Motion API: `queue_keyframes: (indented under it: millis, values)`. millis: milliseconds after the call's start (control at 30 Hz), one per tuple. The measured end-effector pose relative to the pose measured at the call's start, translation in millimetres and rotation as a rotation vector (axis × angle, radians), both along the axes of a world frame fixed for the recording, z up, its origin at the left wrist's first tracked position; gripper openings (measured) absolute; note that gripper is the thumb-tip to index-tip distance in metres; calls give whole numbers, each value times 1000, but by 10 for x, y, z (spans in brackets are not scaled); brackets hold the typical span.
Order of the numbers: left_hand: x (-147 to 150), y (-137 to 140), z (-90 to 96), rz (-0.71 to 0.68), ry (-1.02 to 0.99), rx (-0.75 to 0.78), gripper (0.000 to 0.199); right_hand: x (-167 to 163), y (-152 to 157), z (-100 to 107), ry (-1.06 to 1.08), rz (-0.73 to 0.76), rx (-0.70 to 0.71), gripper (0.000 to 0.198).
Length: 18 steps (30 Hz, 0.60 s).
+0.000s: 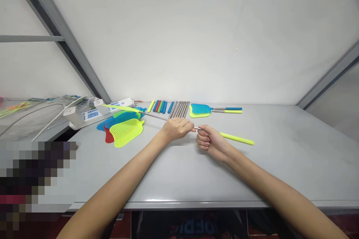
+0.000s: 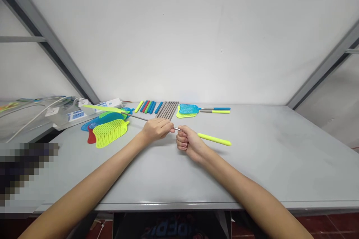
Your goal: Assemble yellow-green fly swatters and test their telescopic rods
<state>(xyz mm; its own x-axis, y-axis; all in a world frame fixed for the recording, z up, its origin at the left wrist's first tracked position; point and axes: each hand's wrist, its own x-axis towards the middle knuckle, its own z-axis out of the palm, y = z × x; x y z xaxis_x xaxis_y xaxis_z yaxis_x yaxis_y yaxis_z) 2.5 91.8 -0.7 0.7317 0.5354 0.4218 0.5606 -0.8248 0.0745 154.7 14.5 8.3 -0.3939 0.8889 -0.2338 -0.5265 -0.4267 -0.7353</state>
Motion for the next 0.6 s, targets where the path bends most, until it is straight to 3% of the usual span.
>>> queue_keyframes:
  millis: [200, 333, 467, 600]
  values:
    - [-57, 33, 14, -54, -122, -67, 32, -55, -30, 15, -22, -42, 53, 35]
    - [-82, 43, 27, -46, -94, -41, 31, -80, -62, 38, -52, -77, 91, 35]
    - [-91, 52, 25, -32, -21, 46, 30, -82, -84, 57, -74, -109, 98, 35]
    - [-93, 73, 2, -80, 25, 234, 29, -75, -105, 64, -113, -131, 85, 36]
